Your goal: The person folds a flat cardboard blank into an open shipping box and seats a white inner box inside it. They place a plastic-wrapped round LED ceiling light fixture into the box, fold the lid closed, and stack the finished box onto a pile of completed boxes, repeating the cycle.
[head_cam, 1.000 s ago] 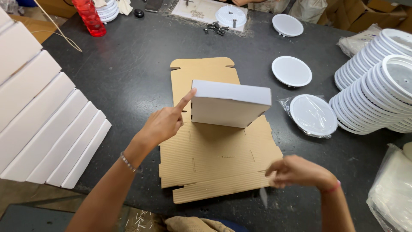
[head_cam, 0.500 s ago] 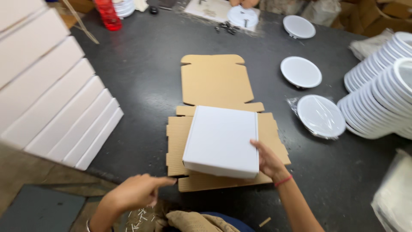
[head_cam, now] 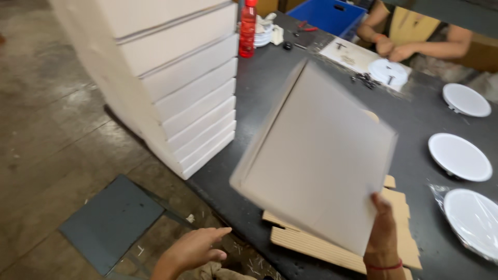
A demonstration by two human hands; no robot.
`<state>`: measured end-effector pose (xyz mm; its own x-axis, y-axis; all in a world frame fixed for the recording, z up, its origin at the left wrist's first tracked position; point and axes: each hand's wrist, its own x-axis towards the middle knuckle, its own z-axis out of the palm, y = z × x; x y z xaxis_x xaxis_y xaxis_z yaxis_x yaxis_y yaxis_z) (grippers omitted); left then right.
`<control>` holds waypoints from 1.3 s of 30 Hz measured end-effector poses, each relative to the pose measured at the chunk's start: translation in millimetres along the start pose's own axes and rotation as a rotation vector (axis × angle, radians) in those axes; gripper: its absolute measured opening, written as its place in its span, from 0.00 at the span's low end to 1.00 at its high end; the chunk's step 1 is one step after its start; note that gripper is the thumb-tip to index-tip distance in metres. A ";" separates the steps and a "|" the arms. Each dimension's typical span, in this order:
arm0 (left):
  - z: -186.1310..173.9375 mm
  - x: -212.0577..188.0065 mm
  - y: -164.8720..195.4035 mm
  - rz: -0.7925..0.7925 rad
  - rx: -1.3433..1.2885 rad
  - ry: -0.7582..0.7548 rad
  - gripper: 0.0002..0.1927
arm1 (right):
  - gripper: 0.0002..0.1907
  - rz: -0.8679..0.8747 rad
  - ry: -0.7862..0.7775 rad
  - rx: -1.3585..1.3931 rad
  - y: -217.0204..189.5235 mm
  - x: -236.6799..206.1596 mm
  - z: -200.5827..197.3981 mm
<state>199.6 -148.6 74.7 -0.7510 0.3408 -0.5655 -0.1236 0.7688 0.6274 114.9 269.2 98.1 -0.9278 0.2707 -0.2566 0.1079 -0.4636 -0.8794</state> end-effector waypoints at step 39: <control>-307.2 -28.0 129.3 0.654 0.203 1.967 0.41 | 0.31 -1.149 -0.805 -0.310 -103.8 92.3 452.3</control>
<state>5.4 -224.9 336.1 -0.1977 -0.2671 0.9432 0.3404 0.8836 0.3215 -143.5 -39.2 347.0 -0.4872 -0.2284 0.8429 -0.8510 -0.0926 -0.5169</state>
